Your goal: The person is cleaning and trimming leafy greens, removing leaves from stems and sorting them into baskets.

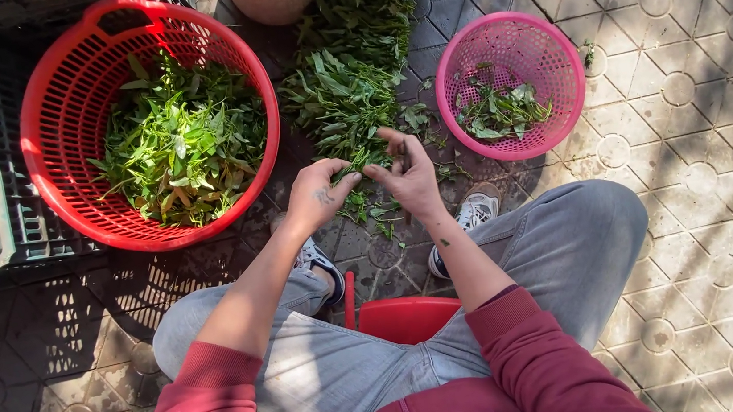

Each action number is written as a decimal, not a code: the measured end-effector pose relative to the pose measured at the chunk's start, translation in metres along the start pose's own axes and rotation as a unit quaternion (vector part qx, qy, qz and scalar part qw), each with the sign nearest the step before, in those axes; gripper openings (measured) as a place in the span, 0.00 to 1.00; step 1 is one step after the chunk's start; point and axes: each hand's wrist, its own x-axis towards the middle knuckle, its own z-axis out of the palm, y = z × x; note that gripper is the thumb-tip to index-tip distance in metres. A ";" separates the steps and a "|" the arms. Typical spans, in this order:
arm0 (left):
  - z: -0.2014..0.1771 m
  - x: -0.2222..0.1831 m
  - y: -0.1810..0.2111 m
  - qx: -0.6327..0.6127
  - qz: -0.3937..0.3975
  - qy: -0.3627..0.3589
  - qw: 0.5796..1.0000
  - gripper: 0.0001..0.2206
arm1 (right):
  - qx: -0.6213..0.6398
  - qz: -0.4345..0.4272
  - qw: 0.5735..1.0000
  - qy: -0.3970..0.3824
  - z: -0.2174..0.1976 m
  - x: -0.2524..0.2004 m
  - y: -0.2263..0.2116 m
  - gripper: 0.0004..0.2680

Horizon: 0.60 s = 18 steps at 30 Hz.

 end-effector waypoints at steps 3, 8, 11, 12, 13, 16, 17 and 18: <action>-0.004 -0.001 0.003 -0.034 0.012 -0.030 0.999 0.09 | -0.069 -0.083 0.993 0.046 0.008 -0.001 -0.031 0.02; 0.003 -0.007 0.009 -0.312 -0.082 -0.096 0.942 0.10 | -0.032 0.028 0.973 0.226 -0.050 0.029 0.054 0.06; 0.007 -0.011 0.021 -0.467 -0.123 -0.113 0.868 0.08 | 0.004 0.167 0.958 0.234 -0.071 0.022 0.062 0.12; 0.006 -0.012 0.027 -0.526 -0.134 -0.111 0.833 0.08 | 0.017 0.244 0.947 0.208 -0.069 0.015 0.053 0.14; 0.003 -0.010 0.027 -0.523 -0.132 -0.112 0.835 0.08 | 0.021 0.242 0.947 0.209 -0.058 0.018 0.039 0.14; -0.015 -0.017 0.049 -0.537 -0.136 -0.117 0.824 0.08 | 0.118 0.294 0.946 0.070 -0.039 0.016 0.008 0.13; -0.033 -0.020 0.069 -0.496 -0.130 -0.124 0.850 0.09 | 0.173 0.288 0.942 0.020 -0.038 0.018 0.003 0.12; -0.053 -0.026 0.088 -0.454 -0.127 -0.129 0.873 0.10 | 0.229 0.283 0.931 -0.030 -0.034 0.018 0.001 0.12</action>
